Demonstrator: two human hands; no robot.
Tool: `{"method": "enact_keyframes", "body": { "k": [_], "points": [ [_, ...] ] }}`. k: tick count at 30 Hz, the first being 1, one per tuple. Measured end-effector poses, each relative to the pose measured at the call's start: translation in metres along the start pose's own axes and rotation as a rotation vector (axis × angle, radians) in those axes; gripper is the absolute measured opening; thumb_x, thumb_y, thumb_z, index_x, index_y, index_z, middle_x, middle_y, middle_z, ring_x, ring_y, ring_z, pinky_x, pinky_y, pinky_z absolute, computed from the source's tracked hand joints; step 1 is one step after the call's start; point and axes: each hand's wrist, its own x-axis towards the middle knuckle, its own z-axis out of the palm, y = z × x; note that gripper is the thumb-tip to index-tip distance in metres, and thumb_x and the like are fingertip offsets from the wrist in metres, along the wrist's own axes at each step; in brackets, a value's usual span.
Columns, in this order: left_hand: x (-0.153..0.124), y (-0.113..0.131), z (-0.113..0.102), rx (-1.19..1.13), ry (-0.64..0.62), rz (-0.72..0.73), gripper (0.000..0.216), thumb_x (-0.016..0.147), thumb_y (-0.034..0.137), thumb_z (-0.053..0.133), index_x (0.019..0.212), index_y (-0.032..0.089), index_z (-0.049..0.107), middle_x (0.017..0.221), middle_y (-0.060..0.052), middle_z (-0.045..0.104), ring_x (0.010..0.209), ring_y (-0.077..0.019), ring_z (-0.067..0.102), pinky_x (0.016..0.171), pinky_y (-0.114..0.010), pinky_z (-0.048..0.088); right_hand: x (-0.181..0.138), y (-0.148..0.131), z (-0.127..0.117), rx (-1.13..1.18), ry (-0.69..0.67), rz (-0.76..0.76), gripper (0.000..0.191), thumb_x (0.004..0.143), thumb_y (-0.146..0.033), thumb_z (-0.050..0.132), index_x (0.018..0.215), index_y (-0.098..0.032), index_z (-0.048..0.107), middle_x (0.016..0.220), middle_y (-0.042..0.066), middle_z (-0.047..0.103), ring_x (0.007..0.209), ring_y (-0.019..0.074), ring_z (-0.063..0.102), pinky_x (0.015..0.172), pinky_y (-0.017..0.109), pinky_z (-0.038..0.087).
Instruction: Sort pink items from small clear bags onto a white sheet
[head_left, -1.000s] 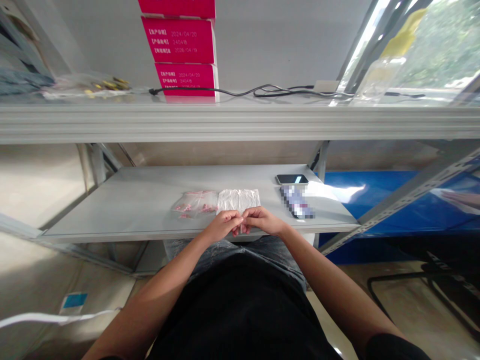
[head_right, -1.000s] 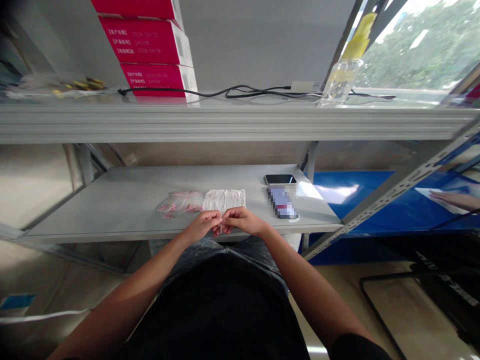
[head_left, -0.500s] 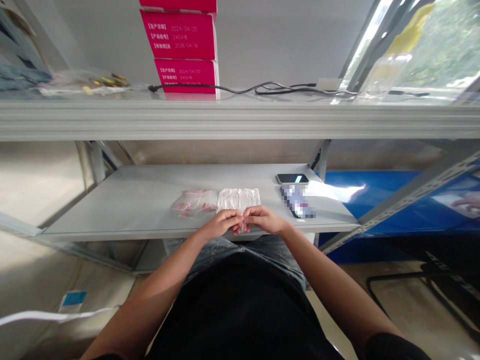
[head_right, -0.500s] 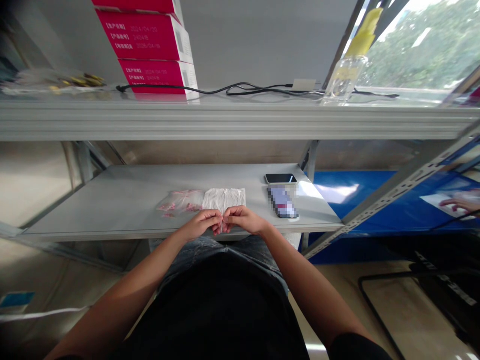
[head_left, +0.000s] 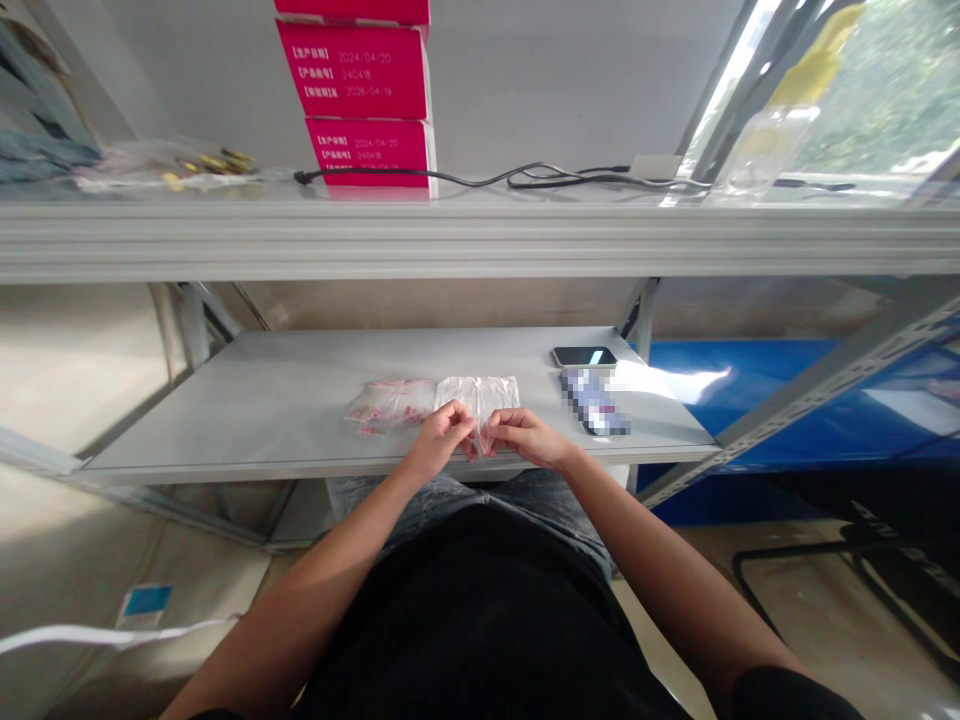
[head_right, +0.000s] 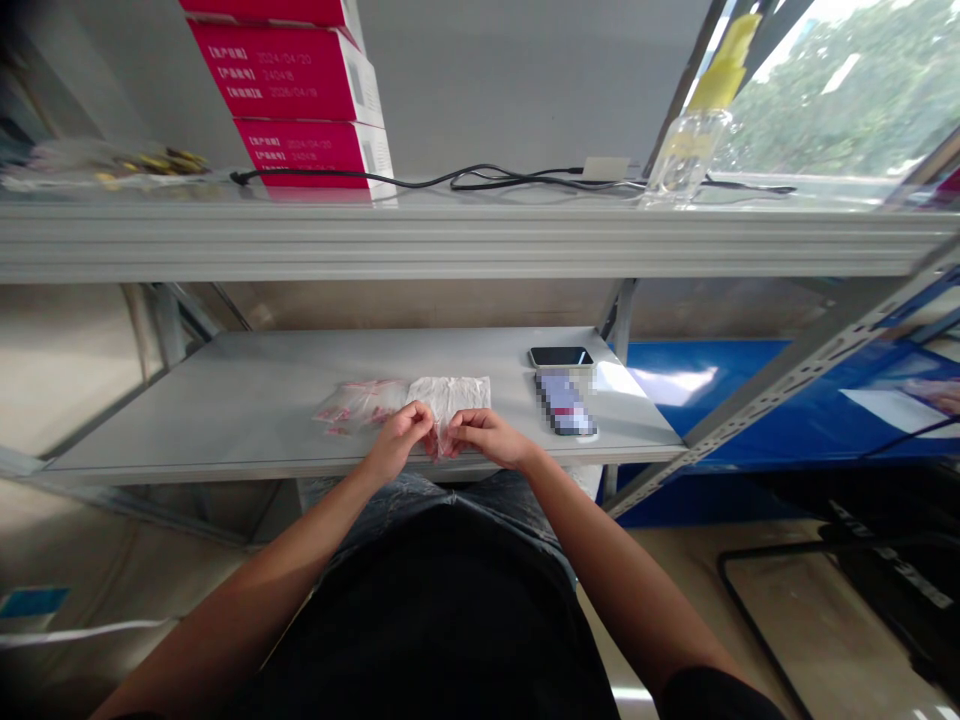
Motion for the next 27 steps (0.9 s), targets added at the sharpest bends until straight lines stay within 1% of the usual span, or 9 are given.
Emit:
{"method": "enact_keyframes", "body": {
  "k": [2, 4, 6, 8, 12, 16, 19, 21, 27],
  "points": [
    [-0.0022, 0.0019, 0.0039, 0.109, 0.047, 0.125, 0.037, 0.083, 0.041, 0.072, 0.110, 0.021, 0.059, 0.110, -0.007, 0.069, 0.101, -0.0226, 0.067, 0.087, -0.035, 0.054, 0.0001, -0.0001, 0.0001, 0.037, 0.021, 0.006, 0.027, 0.087, -0.041, 0.078, 0.087, -0.016, 0.070, 0.079, 0.004, 0.074, 0.075, 0.0165, 0.070, 0.077, 0.030, 0.055],
    [-0.0039, 0.0028, 0.0061, 0.204, 0.019, 0.215, 0.061, 0.076, 0.037, 0.081, 0.129, 0.024, 0.055, 0.137, -0.010, 0.060, 0.129, -0.0278, 0.056, 0.107, -0.041, 0.046, 0.0002, -0.0008, 0.0006, 0.079, 0.045, 0.010, 0.026, 0.085, -0.040, 0.081, 0.086, -0.016, 0.071, 0.079, 0.003, 0.073, 0.073, 0.0155, 0.068, 0.075, 0.029, 0.055],
    [-0.0046, 0.0025, 0.0059, 0.246, -0.038, 0.220, 0.069, 0.077, 0.035, 0.083, 0.138, 0.025, 0.053, 0.145, -0.012, 0.056, 0.137, -0.0294, 0.050, 0.115, -0.045, 0.039, 0.0003, -0.0015, 0.0012, 0.102, 0.058, 0.008, 0.025, 0.083, -0.038, 0.082, 0.084, -0.016, 0.071, 0.080, 0.002, 0.072, 0.072, 0.0141, 0.067, 0.072, 0.027, 0.054],
    [-0.0040, 0.0013, 0.0043, 0.240, -0.065, 0.184, 0.067, 0.080, 0.036, 0.082, 0.140, 0.025, 0.053, 0.145, -0.012, 0.057, 0.136, -0.0295, 0.051, 0.116, -0.045, 0.039, 0.0003, -0.0017, 0.0012, 0.106, 0.053, 0.006, 0.025, 0.084, -0.038, 0.082, 0.084, -0.016, 0.071, 0.079, 0.002, 0.071, 0.071, 0.0133, 0.066, 0.071, 0.025, 0.053],
    [-0.0017, -0.0012, 0.0024, 0.166, -0.053, 0.132, 0.062, 0.082, 0.040, 0.080, 0.137, 0.022, 0.057, 0.141, -0.014, 0.059, 0.126, -0.0280, 0.059, 0.106, -0.041, 0.048, -0.0003, -0.0008, -0.0005, 0.110, 0.041, 0.009, 0.027, 0.086, -0.040, 0.080, 0.085, -0.015, 0.069, 0.076, 0.003, 0.071, 0.069, 0.0141, 0.066, 0.068, 0.026, 0.052],
    [-0.0005, -0.0013, 0.0041, 0.152, 0.005, 0.043, 0.059, 0.083, 0.050, 0.076, 0.132, 0.020, 0.061, 0.121, -0.011, 0.068, 0.095, -0.0214, 0.067, 0.076, -0.029, 0.055, -0.0003, -0.0007, -0.0008, 0.116, 0.061, 0.017, 0.030, 0.086, -0.043, 0.079, 0.082, -0.016, 0.066, 0.074, 0.003, 0.069, 0.068, 0.0148, 0.066, 0.069, 0.028, 0.053],
    [-0.0004, -0.0007, 0.0044, 0.111, 0.008, -0.022, 0.059, 0.086, 0.056, 0.070, 0.132, 0.020, 0.061, 0.096, -0.006, 0.070, 0.068, -0.0141, 0.062, 0.056, -0.022, 0.047, 0.0000, -0.0016, 0.0007, 0.103, 0.057, 0.018, 0.032, 0.086, -0.045, 0.078, 0.082, -0.017, 0.063, 0.075, 0.002, 0.069, 0.070, 0.0154, 0.067, 0.069, 0.028, 0.053],
    [-0.0004, 0.0001, 0.0039, 0.079, 0.002, -0.049, 0.059, 0.088, 0.059, 0.066, 0.131, 0.019, 0.060, 0.083, -0.002, 0.067, 0.056, -0.0106, 0.054, 0.049, -0.021, 0.041, -0.0002, -0.0026, 0.0019, 0.098, 0.052, -0.001, 0.030, 0.088, -0.044, 0.077, 0.087, -0.018, 0.062, 0.077, 0.002, 0.069, 0.072, 0.0153, 0.067, 0.069, 0.027, 0.053],
    [0.0012, 0.0050, 0.0017, 0.072, 0.030, -0.070, 0.060, 0.093, 0.065, 0.054, 0.129, 0.016, 0.060, 0.060, 0.006, 0.051, 0.044, -0.0090, 0.041, 0.042, -0.020, 0.030, -0.0014, -0.0036, 0.0051, 0.015, 0.038, -0.098, 0.037, 0.088, -0.039, 0.078, 0.115, -0.024, 0.059, 0.082, -0.002, 0.066, 0.074, 0.0149, 0.066, 0.070, 0.027, 0.053]
  ]
}}
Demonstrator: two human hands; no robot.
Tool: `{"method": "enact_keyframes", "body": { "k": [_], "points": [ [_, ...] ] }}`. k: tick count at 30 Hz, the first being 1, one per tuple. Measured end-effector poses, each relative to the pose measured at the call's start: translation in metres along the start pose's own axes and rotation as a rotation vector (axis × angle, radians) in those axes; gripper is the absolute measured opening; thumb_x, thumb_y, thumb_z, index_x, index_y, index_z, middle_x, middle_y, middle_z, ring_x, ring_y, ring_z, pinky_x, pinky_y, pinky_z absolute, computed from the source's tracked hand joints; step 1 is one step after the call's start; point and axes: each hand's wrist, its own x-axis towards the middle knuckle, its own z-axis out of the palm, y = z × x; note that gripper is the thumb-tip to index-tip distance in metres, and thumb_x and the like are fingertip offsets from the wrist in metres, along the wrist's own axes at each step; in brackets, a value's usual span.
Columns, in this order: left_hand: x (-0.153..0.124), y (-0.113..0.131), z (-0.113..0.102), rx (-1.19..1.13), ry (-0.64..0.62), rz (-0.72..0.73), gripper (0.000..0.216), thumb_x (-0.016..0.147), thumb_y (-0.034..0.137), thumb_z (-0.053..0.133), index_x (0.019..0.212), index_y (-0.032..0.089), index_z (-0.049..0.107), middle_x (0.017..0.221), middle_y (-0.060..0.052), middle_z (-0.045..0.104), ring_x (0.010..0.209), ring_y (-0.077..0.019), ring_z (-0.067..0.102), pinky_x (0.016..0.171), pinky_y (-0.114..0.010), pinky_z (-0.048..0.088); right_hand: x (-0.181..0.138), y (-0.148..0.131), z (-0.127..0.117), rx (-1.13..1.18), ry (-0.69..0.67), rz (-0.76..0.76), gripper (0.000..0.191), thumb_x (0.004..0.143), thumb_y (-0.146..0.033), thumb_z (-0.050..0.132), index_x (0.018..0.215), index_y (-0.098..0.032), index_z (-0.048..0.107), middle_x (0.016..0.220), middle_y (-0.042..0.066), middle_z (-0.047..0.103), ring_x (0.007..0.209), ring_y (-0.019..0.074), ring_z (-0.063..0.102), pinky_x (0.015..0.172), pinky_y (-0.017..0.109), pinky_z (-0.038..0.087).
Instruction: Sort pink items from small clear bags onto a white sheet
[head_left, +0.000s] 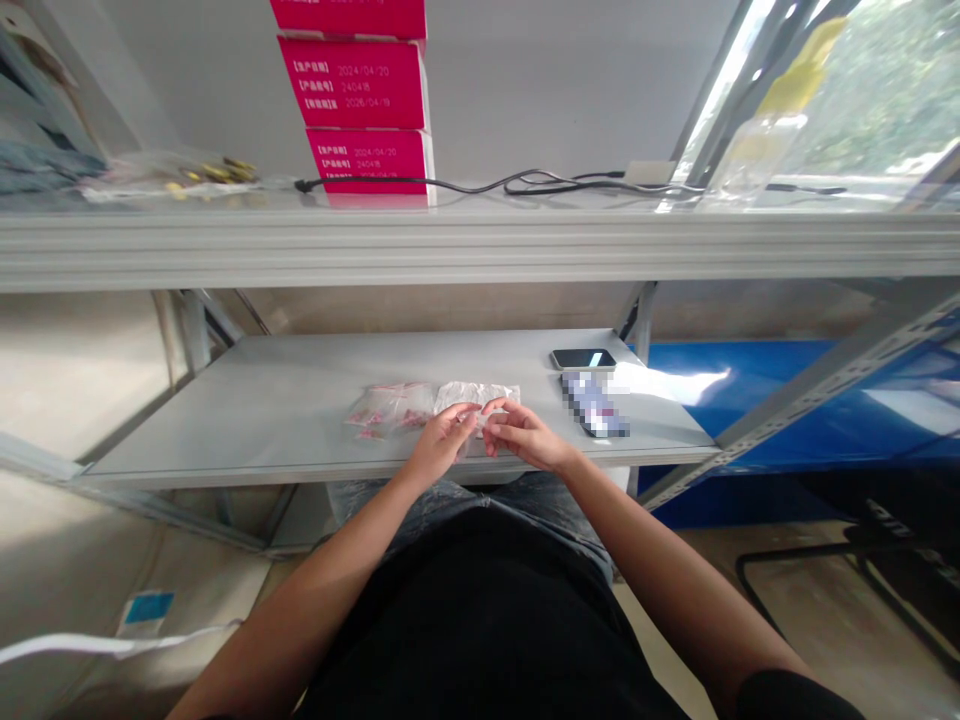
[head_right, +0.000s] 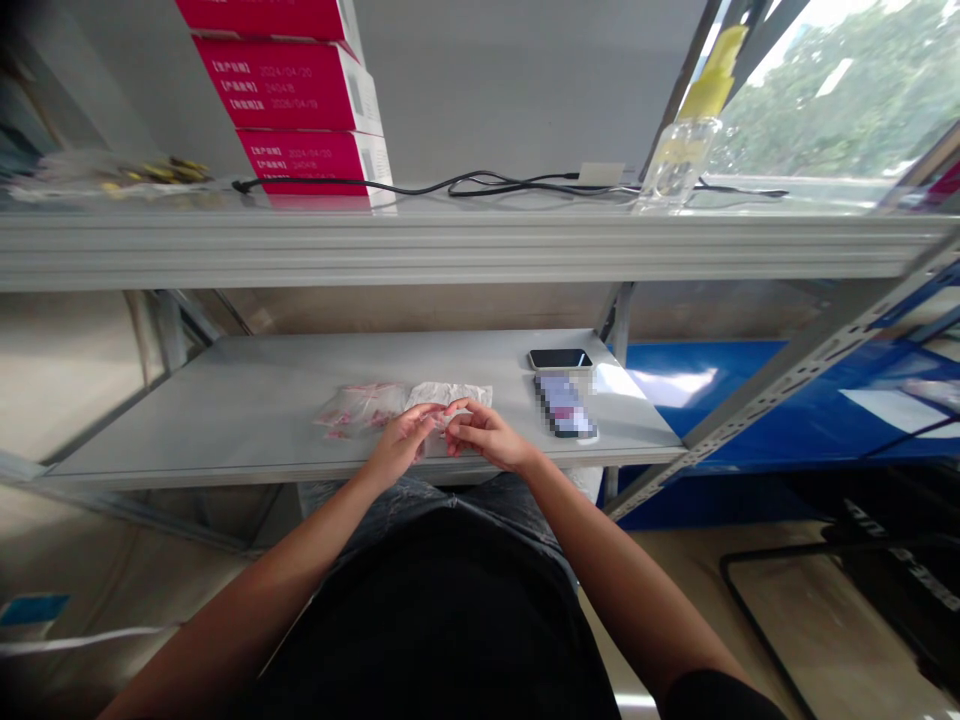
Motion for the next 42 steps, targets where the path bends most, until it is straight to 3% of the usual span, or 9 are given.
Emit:
{"method": "enact_keyframes", "body": {
  "k": [4, 10, 13, 17, 25, 30, 42],
  "points": [
    [0.000, 0.004, -0.001, 0.018, -0.009, 0.017, 0.058, 0.094, 0.064, 0.052, 0.122, 0.014, 0.062, 0.059, 0.006, 0.048, 0.044, -0.0081, 0.038, 0.043, -0.020, 0.029, 0.000, 0.002, 0.006, -0.139, -0.007, -0.060, 0.042, 0.089, -0.039, 0.077, 0.123, -0.021, 0.061, 0.086, 0.000, 0.067, 0.074, 0.0143, 0.065, 0.073, 0.029, 0.054],
    [-0.003, 0.003, 0.000, -0.010, -0.087, -0.027, 0.066, 0.089, 0.064, 0.061, 0.134, 0.016, 0.055, 0.062, 0.006, 0.055, 0.043, -0.0083, 0.044, 0.043, -0.020, 0.036, -0.001, 0.004, 0.009, -0.229, 0.062, -0.065, 0.028, 0.091, -0.045, 0.074, 0.096, -0.018, 0.068, 0.083, 0.002, 0.069, 0.073, 0.0146, 0.064, 0.070, 0.028, 0.053],
    [-0.001, -0.002, 0.001, -0.030, -0.095, -0.003, 0.071, 0.085, 0.061, 0.068, 0.139, 0.017, 0.052, 0.081, -0.001, 0.066, 0.051, -0.0091, 0.053, 0.049, -0.021, 0.044, -0.001, 0.005, 0.007, -0.178, 0.116, -0.074, 0.030, 0.089, -0.047, 0.075, 0.094, -0.019, 0.067, 0.088, 0.003, 0.070, 0.079, 0.0171, 0.067, 0.072, 0.029, 0.055],
    [0.001, -0.004, 0.002, 0.011, -0.056, 0.014, 0.062, 0.087, 0.061, 0.066, 0.131, 0.018, 0.059, 0.103, -0.007, 0.069, 0.053, -0.0076, 0.052, 0.046, -0.021, 0.041, -0.001, 0.005, 0.004, -0.140, 0.121, -0.064, 0.031, 0.088, -0.048, 0.076, 0.095, -0.019, 0.069, 0.093, 0.004, 0.071, 0.083, 0.0182, 0.068, 0.074, 0.030, 0.056],
    [0.000, 0.001, 0.000, -0.017, -0.106, 0.110, 0.046, 0.092, 0.057, 0.062, 0.114, 0.017, 0.067, 0.100, -0.005, 0.064, 0.056, -0.0079, 0.057, 0.050, -0.022, 0.050, -0.003, 0.005, 0.002, -0.180, 0.119, -0.062, 0.028, 0.090, -0.045, 0.075, 0.092, -0.018, 0.071, 0.083, 0.003, 0.070, 0.075, 0.0157, 0.063, 0.073, 0.029, 0.052],
    [0.000, 0.000, 0.000, -0.079, -0.084, 0.092, 0.045, 0.092, 0.057, 0.063, 0.109, 0.016, 0.067, 0.103, -0.005, 0.065, 0.053, -0.0066, 0.055, 0.046, -0.022, 0.048, -0.003, 0.007, 0.000, -0.185, 0.119, -0.067, 0.028, 0.091, -0.046, 0.073, 0.089, -0.018, 0.070, 0.077, 0.001, 0.067, 0.073, 0.0153, 0.061, 0.074, 0.029, 0.050],
    [-0.001, -0.001, 0.003, -0.124, 0.033, 0.022, 0.047, 0.088, 0.062, 0.065, 0.103, 0.017, 0.070, 0.071, 0.002, 0.060, 0.050, -0.0090, 0.051, 0.048, -0.022, 0.044, -0.001, 0.010, 0.000, -0.137, 0.195, -0.100, 0.026, 0.088, -0.042, 0.077, 0.086, -0.019, 0.066, 0.070, -0.002, 0.062, 0.063, 0.0127, 0.055, 0.066, 0.027, 0.043]
  ]
}}
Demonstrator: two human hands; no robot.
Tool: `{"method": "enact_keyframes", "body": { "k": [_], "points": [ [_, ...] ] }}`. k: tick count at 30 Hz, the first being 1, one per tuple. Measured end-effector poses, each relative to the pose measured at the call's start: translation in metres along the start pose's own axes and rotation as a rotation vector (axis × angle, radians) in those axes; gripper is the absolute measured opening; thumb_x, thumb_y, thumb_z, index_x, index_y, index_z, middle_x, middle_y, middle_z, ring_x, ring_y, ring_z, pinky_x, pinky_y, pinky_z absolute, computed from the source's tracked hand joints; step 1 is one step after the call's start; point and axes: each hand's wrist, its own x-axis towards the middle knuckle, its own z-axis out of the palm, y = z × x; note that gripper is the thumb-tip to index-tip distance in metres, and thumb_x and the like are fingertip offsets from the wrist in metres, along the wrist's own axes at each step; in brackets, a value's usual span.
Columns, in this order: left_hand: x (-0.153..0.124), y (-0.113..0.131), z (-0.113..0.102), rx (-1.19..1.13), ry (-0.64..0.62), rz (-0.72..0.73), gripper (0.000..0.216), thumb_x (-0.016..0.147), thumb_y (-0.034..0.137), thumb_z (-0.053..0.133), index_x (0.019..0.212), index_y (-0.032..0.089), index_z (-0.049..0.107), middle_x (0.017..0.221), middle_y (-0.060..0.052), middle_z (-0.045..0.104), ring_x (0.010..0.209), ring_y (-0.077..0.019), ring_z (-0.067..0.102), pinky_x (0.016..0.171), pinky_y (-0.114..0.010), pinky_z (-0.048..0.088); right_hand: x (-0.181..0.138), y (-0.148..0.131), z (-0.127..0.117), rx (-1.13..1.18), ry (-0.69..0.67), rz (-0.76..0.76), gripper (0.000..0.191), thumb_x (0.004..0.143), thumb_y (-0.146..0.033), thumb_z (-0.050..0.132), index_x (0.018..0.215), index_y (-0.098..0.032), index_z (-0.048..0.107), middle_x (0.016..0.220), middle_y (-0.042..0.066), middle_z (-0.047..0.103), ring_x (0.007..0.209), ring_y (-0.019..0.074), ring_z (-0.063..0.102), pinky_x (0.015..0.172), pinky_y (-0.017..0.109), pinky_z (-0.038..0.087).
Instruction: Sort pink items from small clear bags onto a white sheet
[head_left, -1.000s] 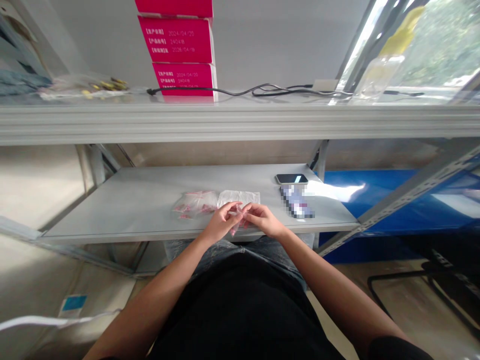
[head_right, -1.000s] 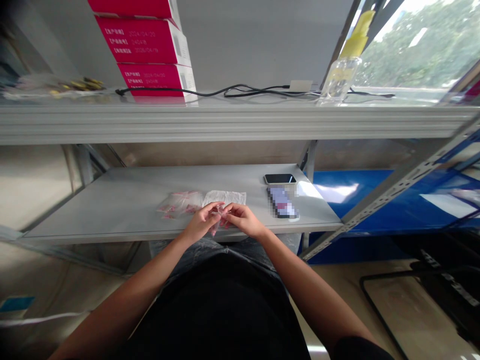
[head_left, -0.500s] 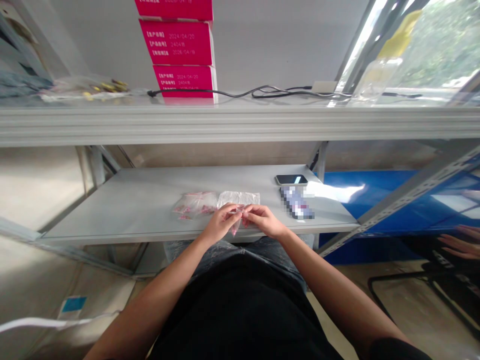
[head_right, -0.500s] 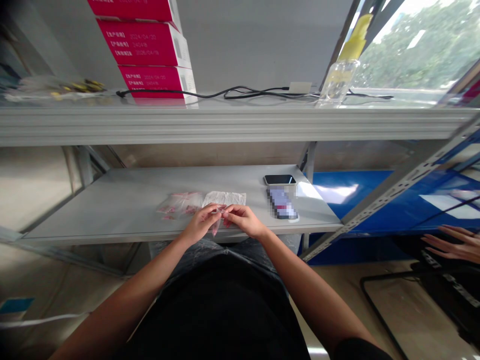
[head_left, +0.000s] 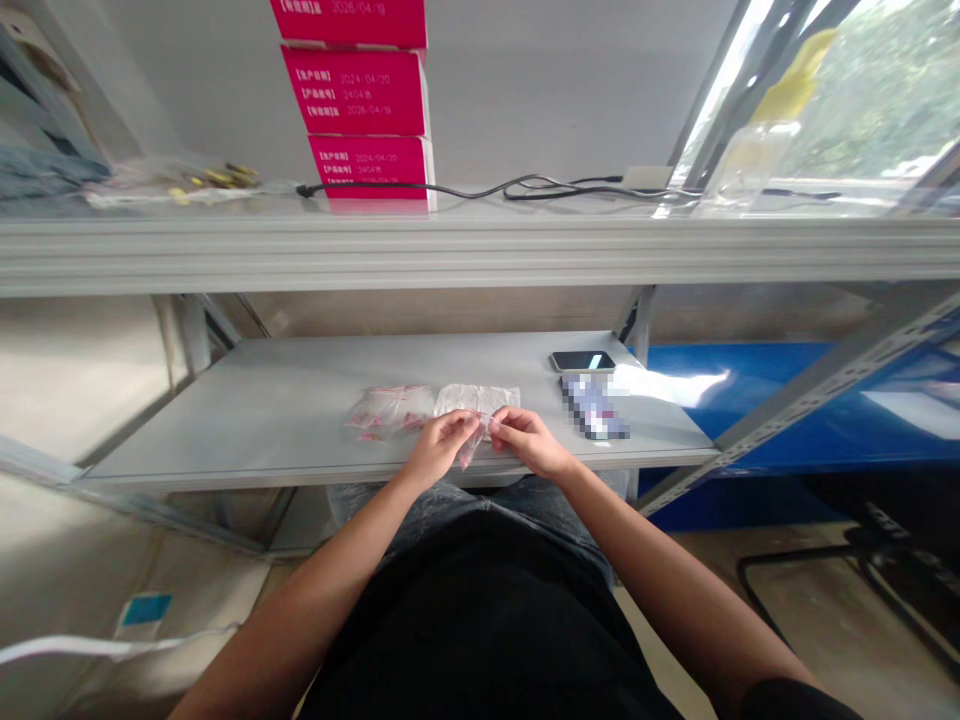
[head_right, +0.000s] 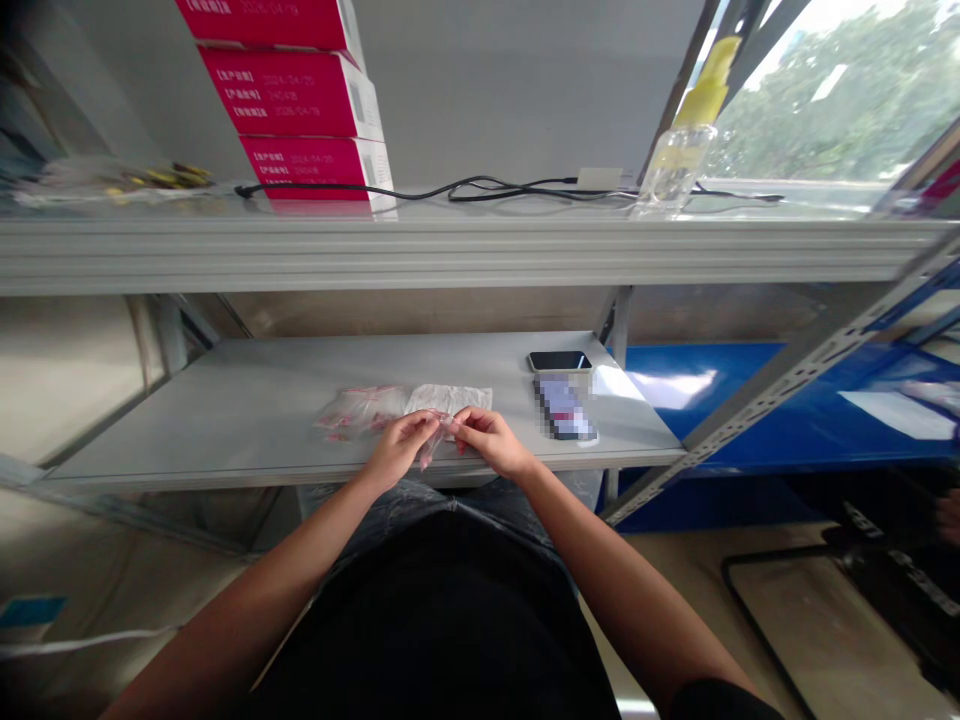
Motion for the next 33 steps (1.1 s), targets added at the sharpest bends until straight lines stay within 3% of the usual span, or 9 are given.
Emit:
{"method": "enact_keyframes", "body": {
  "k": [5, 9, 15, 18, 22, 25, 28, 30, 33],
  "points": [
    [0.001, -0.005, -0.002, 0.078, 0.121, -0.035, 0.052, 0.087, 0.066, 0.062, 0.104, 0.018, 0.073, 0.073, -0.001, 0.063, 0.060, -0.0121, 0.052, 0.054, -0.023, 0.044, 0.001, 0.001, 0.001, 0.010, 0.030, -0.017, 0.026, 0.086, -0.044, 0.078, 0.090, -0.021, 0.067, 0.075, -0.002, 0.061, 0.063, 0.0128, 0.053, 0.063, 0.027, 0.043],
    [0.003, -0.004, -0.005, 0.069, -0.010, -0.061, 0.057, 0.087, 0.068, 0.060, 0.110, 0.017, 0.070, 0.065, 0.003, 0.054, 0.053, -0.0096, 0.043, 0.049, -0.021, 0.036, 0.001, -0.001, 0.003, -0.035, 0.016, -0.007, 0.027, 0.087, -0.045, 0.077, 0.087, -0.020, 0.065, 0.076, -0.001, 0.063, 0.062, 0.0127, 0.052, 0.061, 0.027, 0.042],
    [0.006, -0.004, -0.007, 0.015, -0.066, -0.057, 0.056, 0.084, 0.063, 0.069, 0.113, 0.016, 0.069, 0.077, 0.000, 0.060, 0.058, -0.0094, 0.045, 0.050, -0.021, 0.035, 0.002, -0.004, 0.005, -0.109, -0.003, -0.063, 0.025, 0.090, -0.043, 0.073, 0.098, -0.023, 0.063, 0.085, 0.000, 0.063, 0.067, 0.0135, 0.056, 0.062, 0.027, 0.046],
    [0.006, -0.005, -0.007, -0.031, -0.046, -0.044, 0.051, 0.086, 0.060, 0.069, 0.113, 0.017, 0.068, 0.086, -0.003, 0.064, 0.065, -0.0109, 0.052, 0.053, -0.020, 0.036, 0.001, -0.011, 0.000, -0.310, 0.049, -0.158, 0.027, 0.093, -0.042, 0.067, 0.112, -0.025, 0.060, 0.094, 0.003, 0.065, 0.081, 0.0182, 0.062, 0.071, 0.032, 0.052],
    [0.011, 0.000, -0.011, -0.035, -0.051, -0.068, 0.054, 0.088, 0.059, 0.066, 0.121, 0.018, 0.066, 0.098, -0.007, 0.069, 0.070, -0.0125, 0.057, 0.053, -0.020, 0.036, -0.001, -0.019, -0.013, -0.835, 0.134, -0.307, 0.027, 0.095, -0.035, 0.062, 0.119, -0.023, 0.062, 0.117, 0.011, 0.067, 0.109, 0.0263, 0.063, 0.098, 0.045, 0.051],
    [0.020, 0.010, -0.020, 0.120, -0.040, -0.010, 0.056, 0.088, 0.058, 0.065, 0.127, 0.019, 0.064, 0.107, -0.009, 0.071, 0.077, -0.0166, 0.062, 0.058, -0.023, 0.042, 0.003, -0.018, -0.023, -1.090, 0.078, -0.310, 0.042, 0.092, -0.034, 0.065, 0.132, -0.022, 0.059, 0.135, 0.015, 0.062, 0.126, 0.0308, 0.058, 0.109, 0.050, 0.046],
    [0.033, 0.020, -0.033, 0.434, -0.026, 0.167, 0.050, 0.088, 0.053, 0.068, 0.124, 0.020, 0.067, 0.116, -0.010, 0.071, 0.098, -0.0229, 0.066, 0.080, -0.031, 0.051, 0.007, -0.013, -0.032, -1.233, -0.038, -0.243, 0.047, 0.090, -0.036, 0.068, 0.134, -0.017, 0.061, 0.141, 0.018, 0.060, 0.132, 0.0336, 0.055, 0.112, 0.052, 0.044],
    [0.043, 0.023, -0.040, 0.674, -0.065, 0.280, 0.044, 0.087, 0.049, 0.069, 0.121, 0.020, 0.069, 0.117, -0.009, 0.071, 0.105, -0.0248, 0.065, 0.092, -0.035, 0.050, 0.009, -0.012, -0.040, -1.275, -0.118, -0.208, 0.046, 0.089, -0.035, 0.070, 0.130, -0.016, 0.064, 0.140, 0.019, 0.061, 0.134, 0.0346, 0.055, 0.114, 0.053, 0.042],
    [0.058, 0.023, -0.045, 0.959, -0.161, 0.341, 0.037, 0.088, 0.044, 0.069, 0.118, 0.022, 0.072, 0.116, -0.008, 0.071, 0.106, -0.0255, 0.066, 0.096, -0.036, 0.049, 0.010, -0.017, -0.048, -1.261, -0.153, -0.185, 0.044, 0.087, -0.031, 0.070, 0.129, -0.018, 0.065, 0.139, 0.017, 0.061, 0.135, 0.0330, 0.055, 0.114, 0.052, 0.043]
  ]
}}
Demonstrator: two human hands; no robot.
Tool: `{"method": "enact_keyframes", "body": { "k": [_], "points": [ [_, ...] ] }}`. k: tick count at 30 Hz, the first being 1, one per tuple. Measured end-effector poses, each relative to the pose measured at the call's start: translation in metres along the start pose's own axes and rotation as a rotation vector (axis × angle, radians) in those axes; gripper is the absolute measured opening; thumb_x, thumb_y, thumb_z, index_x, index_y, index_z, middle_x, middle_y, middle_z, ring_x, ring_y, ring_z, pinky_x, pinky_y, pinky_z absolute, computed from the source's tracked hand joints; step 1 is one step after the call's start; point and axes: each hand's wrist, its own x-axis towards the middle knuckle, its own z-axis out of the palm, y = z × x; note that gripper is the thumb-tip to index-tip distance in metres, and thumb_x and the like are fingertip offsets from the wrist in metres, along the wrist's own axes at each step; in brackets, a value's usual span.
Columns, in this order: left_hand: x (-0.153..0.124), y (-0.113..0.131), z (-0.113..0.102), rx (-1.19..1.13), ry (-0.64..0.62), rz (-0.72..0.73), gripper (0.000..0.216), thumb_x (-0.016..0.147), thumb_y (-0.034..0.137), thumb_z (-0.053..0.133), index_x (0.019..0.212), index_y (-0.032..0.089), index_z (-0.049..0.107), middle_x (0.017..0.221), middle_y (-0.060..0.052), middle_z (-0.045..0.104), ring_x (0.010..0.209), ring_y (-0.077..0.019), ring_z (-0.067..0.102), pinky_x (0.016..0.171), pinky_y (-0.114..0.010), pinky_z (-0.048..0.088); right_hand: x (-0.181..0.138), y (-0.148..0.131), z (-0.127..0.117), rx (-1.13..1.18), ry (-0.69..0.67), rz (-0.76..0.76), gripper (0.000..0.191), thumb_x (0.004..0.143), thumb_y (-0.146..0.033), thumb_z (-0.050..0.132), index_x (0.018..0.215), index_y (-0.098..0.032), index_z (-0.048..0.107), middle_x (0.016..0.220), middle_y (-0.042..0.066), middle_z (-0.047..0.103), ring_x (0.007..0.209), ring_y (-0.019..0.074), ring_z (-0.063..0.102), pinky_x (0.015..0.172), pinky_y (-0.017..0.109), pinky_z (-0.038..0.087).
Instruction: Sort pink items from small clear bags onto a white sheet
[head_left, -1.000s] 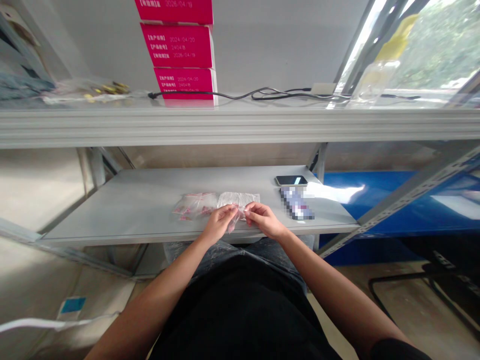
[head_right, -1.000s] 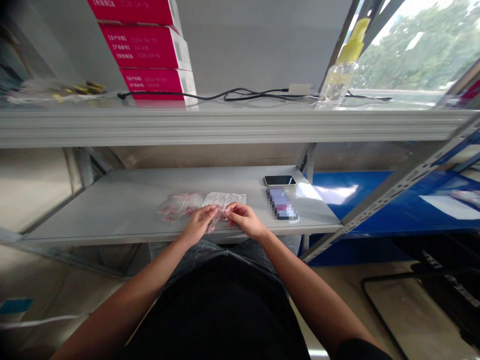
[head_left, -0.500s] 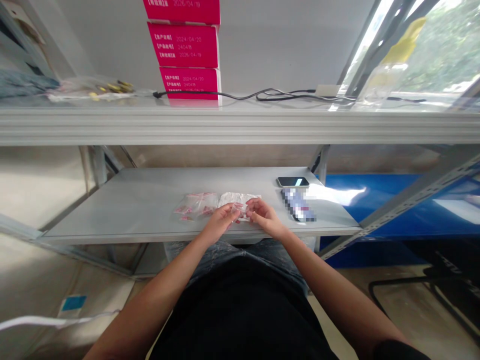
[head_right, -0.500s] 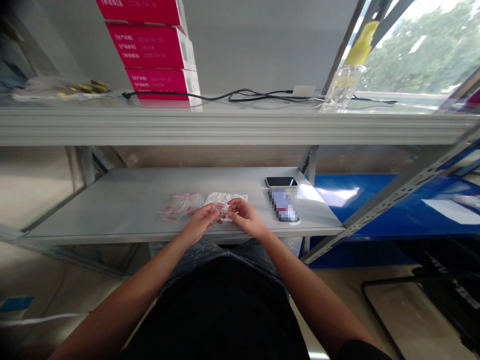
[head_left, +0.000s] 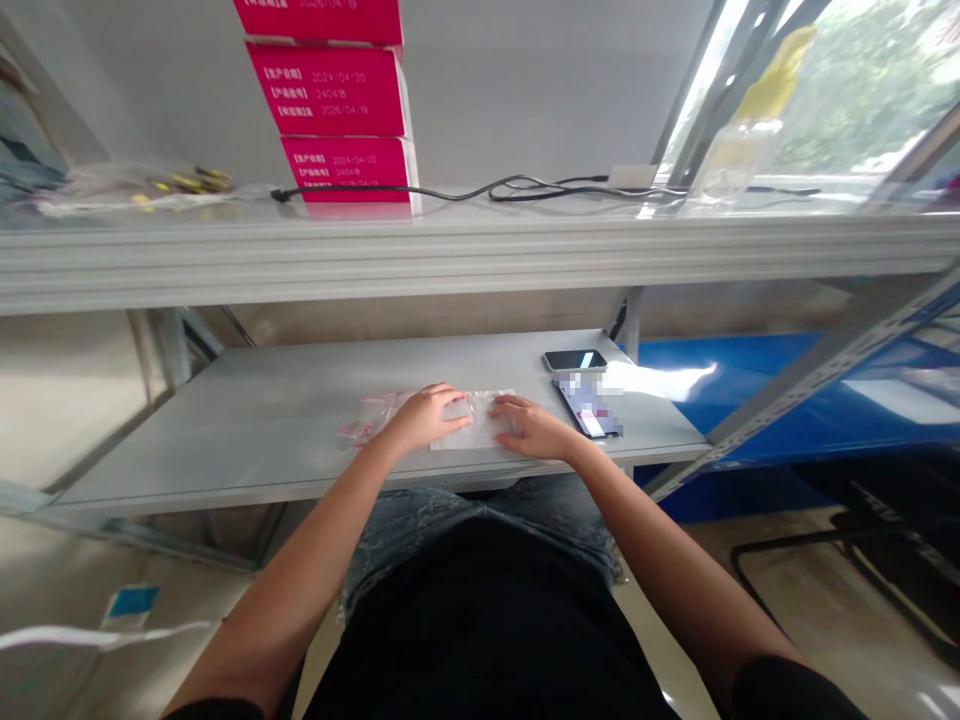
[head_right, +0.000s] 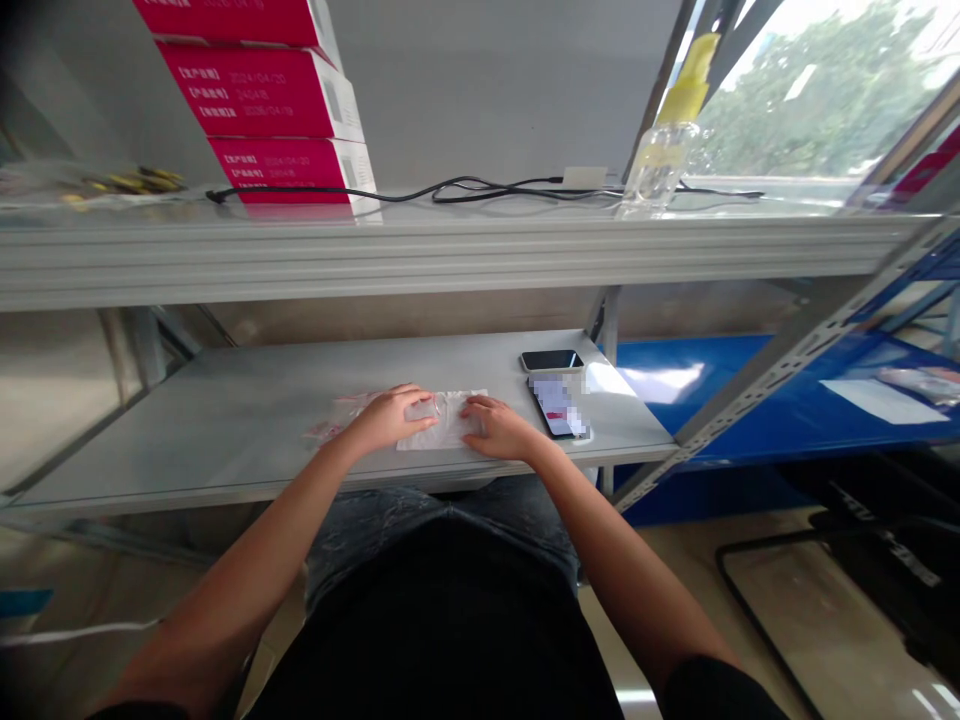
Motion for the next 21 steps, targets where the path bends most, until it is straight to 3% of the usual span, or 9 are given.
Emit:
{"method": "enact_keyframes", "body": {
  "k": [5, 10, 15, 21],
  "points": [
    [0.016, -0.004, 0.000, 0.241, -0.149, 0.100, 0.030, 0.088, 0.038, 0.069, 0.113, 0.023, 0.074, 0.109, -0.008, 0.071, 0.102, -0.0254, 0.066, 0.092, -0.035, 0.050, 0.014, -0.007, -0.002, 0.011, 0.108, 0.056, 0.055, 0.091, -0.041, 0.067, 0.140, -0.017, 0.056, 0.148, 0.019, 0.053, 0.139, 0.0324, 0.050, 0.115, 0.050, 0.042],
    [0.025, 0.004, -0.005, 0.385, -0.220, 0.125, 0.037, 0.083, 0.036, 0.071, 0.117, 0.022, 0.073, 0.104, -0.009, 0.071, 0.099, -0.0260, 0.066, 0.091, -0.034, 0.049, 0.035, -0.014, 0.023, -0.062, 0.055, 0.059, 0.079, 0.089, -0.059, 0.067, 0.148, -0.010, 0.047, 0.150, 0.026, 0.048, 0.145, 0.0394, 0.041, 0.119, 0.058, 0.033],
    [0.032, 0.013, -0.010, 0.478, -0.292, 0.133, 0.037, 0.082, 0.035, 0.068, 0.117, 0.022, 0.074, 0.102, -0.010, 0.068, 0.096, -0.0274, 0.064, 0.088, -0.036, 0.048, 0.036, -0.012, 0.041, -0.130, 0.037, 0.074, 0.084, 0.092, -0.065, 0.059, 0.152, -0.008, 0.041, 0.156, 0.026, 0.042, 0.148, 0.0405, 0.035, 0.122, 0.058, 0.026],
    [0.035, 0.018, -0.013, 0.491, -0.314, 0.078, 0.036, 0.083, 0.038, 0.068, 0.117, 0.027, 0.074, 0.111, -0.011, 0.065, 0.105, -0.0286, 0.061, 0.087, -0.035, 0.046, 0.035, -0.011, 0.041, -0.154, 0.009, 0.075, 0.085, 0.094, -0.068, 0.051, 0.153, -0.009, 0.040, 0.158, 0.025, 0.039, 0.149, 0.0402, 0.032, 0.122, 0.058, 0.024]
  ]
}}
